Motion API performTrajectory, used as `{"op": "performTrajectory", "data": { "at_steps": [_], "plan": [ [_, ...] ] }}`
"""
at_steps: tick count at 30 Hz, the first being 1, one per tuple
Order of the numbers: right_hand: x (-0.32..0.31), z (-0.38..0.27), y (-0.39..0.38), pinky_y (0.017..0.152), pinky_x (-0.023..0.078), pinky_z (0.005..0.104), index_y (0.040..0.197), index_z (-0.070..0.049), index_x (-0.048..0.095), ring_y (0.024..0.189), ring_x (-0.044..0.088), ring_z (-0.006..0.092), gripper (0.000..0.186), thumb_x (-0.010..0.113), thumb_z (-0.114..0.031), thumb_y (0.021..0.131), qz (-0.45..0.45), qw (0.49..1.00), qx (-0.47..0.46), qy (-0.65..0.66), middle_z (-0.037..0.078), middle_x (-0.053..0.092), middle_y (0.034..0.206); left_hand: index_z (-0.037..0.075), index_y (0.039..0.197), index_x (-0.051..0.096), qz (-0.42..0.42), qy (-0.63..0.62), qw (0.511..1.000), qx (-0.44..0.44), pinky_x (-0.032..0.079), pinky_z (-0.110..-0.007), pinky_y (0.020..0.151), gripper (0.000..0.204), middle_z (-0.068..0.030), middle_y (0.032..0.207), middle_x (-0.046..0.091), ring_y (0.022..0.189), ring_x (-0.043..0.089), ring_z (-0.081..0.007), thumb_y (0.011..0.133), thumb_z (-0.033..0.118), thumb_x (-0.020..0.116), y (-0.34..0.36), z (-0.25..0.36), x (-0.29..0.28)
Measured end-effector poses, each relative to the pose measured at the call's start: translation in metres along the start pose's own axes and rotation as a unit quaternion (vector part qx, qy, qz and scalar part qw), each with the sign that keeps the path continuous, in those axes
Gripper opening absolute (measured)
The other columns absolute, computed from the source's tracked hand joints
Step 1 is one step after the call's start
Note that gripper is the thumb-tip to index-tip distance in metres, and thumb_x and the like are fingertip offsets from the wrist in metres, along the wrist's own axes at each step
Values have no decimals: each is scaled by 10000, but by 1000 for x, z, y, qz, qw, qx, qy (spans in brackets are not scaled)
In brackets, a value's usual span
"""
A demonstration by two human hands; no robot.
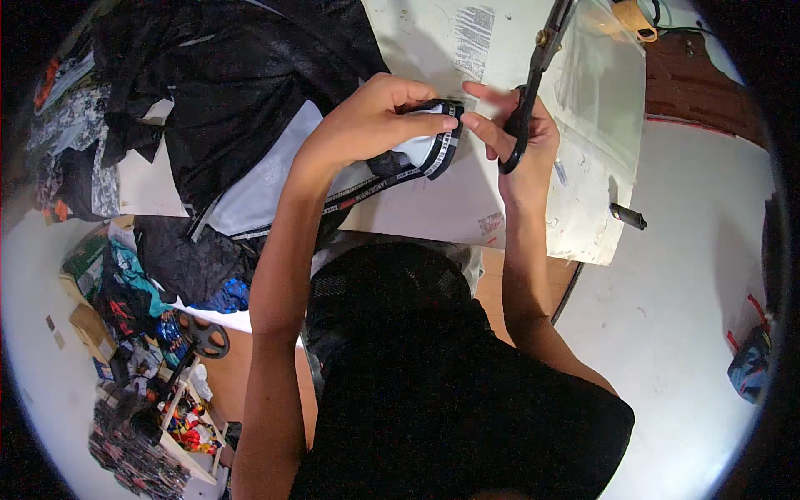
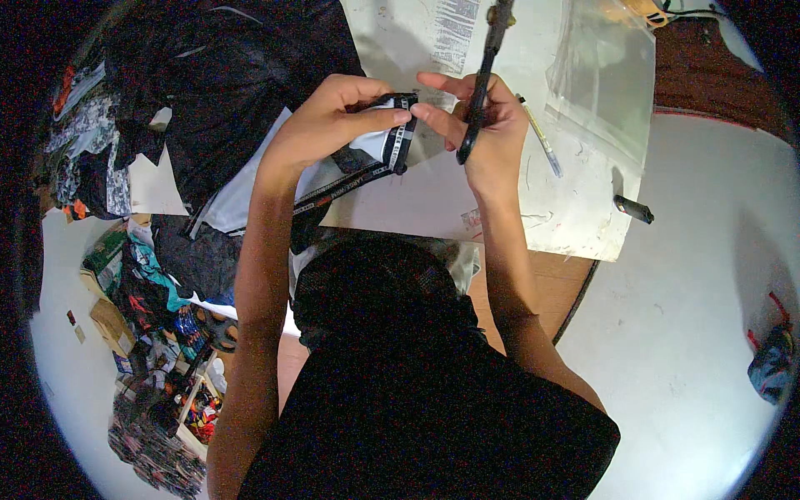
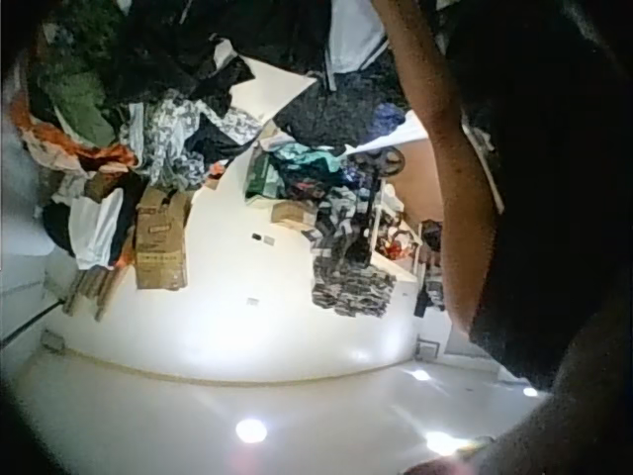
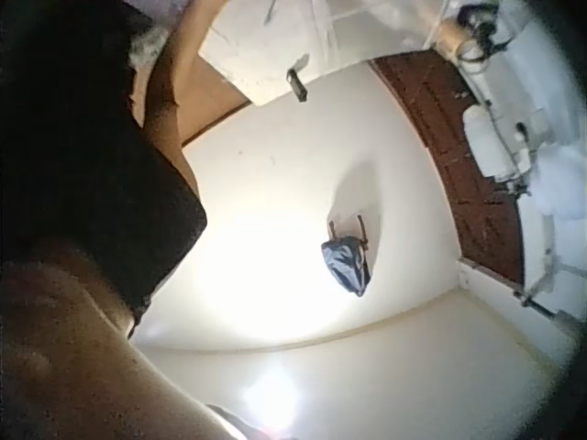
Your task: Cutting and trimming garment labels or excess fabric using scissors.
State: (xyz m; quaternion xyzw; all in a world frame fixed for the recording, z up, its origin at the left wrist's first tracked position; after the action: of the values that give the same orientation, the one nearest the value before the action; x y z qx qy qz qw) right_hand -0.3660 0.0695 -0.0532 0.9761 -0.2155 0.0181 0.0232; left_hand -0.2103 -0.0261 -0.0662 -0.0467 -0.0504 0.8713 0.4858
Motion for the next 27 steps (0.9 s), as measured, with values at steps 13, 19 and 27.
{"op": "performTrajectory", "data": {
  "at_steps": [13,19,27],
  "plan": [
    [4,12,-4,387,336,170,796,-47,529,503,472,24,199,718,-24,737,32,996,59,61,68,656,795,11,777,614,64,13,997,51,350,-187,569,92,35,707,551,665,453,-20,785,90,661,-2,-5,1],
    [9,20,-7,389,320,169,779,-67,524,487,456,34,198,713,-26,741,52,981,87,168,75,652,799,-9,835,634,125,-160,978,48,442,-200,677,75,-17,874,643,782,561,-54,789,45,658,-3,-9,15],
    [11,22,-8,398,310,172,787,-82,496,479,439,39,221,699,-6,746,54,970,98,214,96,645,825,-4,967,657,112,-88,990,6,448,-210,685,194,-23,826,645,765,569,-69,805,102,659,-4,-5,14]
  ]
}}
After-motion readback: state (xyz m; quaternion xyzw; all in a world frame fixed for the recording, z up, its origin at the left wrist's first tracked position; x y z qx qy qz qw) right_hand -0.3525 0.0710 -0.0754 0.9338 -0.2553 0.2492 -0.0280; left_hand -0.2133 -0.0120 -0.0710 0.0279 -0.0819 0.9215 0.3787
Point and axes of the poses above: each hand's wrist, its own y-axis towards the middle knuckle, its own x-axis out of the palm, z = x × y, the point moved 1 cm from there along y, towards the middle knuckle
